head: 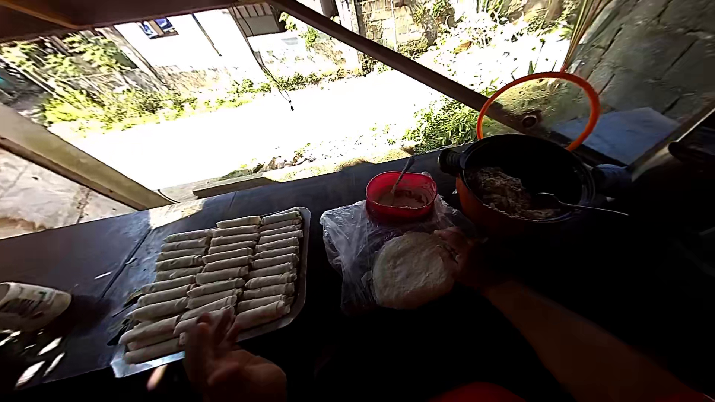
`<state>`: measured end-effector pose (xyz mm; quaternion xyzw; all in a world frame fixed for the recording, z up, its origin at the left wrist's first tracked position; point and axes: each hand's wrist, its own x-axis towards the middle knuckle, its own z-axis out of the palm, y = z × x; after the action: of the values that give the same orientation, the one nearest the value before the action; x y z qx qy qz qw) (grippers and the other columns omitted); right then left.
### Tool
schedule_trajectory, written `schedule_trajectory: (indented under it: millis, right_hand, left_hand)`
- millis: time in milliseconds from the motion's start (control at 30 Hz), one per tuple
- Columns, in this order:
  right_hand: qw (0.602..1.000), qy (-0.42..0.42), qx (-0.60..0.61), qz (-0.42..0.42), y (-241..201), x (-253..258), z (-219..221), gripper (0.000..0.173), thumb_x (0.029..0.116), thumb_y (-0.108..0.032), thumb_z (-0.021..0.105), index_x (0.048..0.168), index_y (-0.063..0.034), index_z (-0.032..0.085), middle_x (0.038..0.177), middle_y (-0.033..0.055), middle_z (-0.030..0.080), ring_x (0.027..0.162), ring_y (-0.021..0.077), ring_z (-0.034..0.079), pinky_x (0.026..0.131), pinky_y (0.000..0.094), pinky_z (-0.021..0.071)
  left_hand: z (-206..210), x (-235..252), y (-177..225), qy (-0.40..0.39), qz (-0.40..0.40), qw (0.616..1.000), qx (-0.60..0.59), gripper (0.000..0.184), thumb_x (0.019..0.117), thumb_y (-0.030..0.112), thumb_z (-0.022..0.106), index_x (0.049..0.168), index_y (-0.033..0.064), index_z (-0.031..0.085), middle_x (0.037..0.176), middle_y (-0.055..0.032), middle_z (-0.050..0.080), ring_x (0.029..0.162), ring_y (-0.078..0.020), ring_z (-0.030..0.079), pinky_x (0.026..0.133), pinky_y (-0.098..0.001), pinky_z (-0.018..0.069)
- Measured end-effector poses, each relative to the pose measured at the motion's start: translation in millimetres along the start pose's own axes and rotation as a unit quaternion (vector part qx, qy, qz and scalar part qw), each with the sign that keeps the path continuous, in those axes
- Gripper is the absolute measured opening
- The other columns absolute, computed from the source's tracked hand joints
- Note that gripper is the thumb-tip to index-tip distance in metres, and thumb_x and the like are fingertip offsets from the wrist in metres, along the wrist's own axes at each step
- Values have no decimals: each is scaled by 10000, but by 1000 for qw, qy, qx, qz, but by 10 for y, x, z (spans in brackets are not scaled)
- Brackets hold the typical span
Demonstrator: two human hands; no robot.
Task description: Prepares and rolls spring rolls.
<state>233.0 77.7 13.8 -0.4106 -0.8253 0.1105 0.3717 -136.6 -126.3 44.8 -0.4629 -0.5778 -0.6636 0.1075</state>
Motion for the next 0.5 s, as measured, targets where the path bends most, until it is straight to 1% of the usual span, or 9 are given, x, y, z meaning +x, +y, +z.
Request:
schedule_trajectory:
  millis: [33,67,133,167,267,333,367,433,500]
  right_hand:
    - [1000,1,-7,5,-52,36,-68,331,1013,-241,572,1277,-89,702,1178,99,725,1033,164,710,920,321,593]
    - [1000,18,-10,0,-115,101,-142,318,1006,-219,572,1264,-90,708,1141,91,733,1002,167,716,901,339,603]
    - [998,51,-11,-27,-289,270,-354,281,1003,-207,580,1220,-98,721,1077,67,738,921,151,717,825,351,622]
    - [997,62,-11,-39,-378,371,-495,267,1010,-215,581,1209,-110,725,1064,45,732,899,130,707,799,342,623]
    - [999,39,10,-34,-576,672,-866,217,1001,-226,636,1177,-135,725,1019,-6,707,830,69,673,741,290,611]
    - [997,-70,27,21,-589,782,-887,205,992,-266,652,1148,-158,729,966,-13,699,797,76,665,743,303,606]
    - [988,-149,19,40,-556,782,-808,261,993,-318,650,1181,-154,723,1007,17,711,869,121,684,818,355,601]
    - [961,-274,-39,17,-464,724,-531,479,958,-480,664,1309,-154,679,1219,70,699,1154,211,659,1027,445,533]
    - [943,-325,-73,-10,-402,668,-233,707,863,-599,726,1402,-155,618,1360,93,636,1303,276,571,1109,489,460]
  left_hand:
    - [213,-97,162,-105,44,993,-42,506,1069,549,394,1425,229,558,1435,3,590,1305,-198,580,1047,-414,517]
    - [439,-163,284,-194,79,975,-69,388,1074,444,464,1363,238,620,1364,11,645,1260,-207,621,1041,-429,538]
    - [879,-253,369,-311,107,942,-69,248,1039,239,580,1251,192,700,1281,-19,689,1206,-203,653,1018,-406,565]
    - [1091,-266,351,-347,105,931,-33,227,1018,208,608,1210,174,724,1256,-29,695,1200,-188,650,1022,-392,560]
    - [1540,-194,311,-428,71,892,128,357,973,333,656,1282,161,703,1267,-78,680,1213,-244,631,1022,-468,528]
    - [1696,-77,371,-475,1,859,191,563,898,398,748,1364,100,642,1294,-167,655,1204,-339,632,1015,-552,522]
    - [1737,-31,406,-500,-44,838,215,654,856,411,789,1396,91,604,1307,-198,633,1204,-369,623,1016,-570,516]
    - [1819,64,481,-544,-133,788,257,793,772,420,855,1428,90,557,1343,-227,598,1228,-410,596,1032,-597,495]
    - [1898,135,542,-574,-193,742,285,867,731,411,884,1441,72,519,1342,-219,597,1240,-397,592,1044,-584,489]
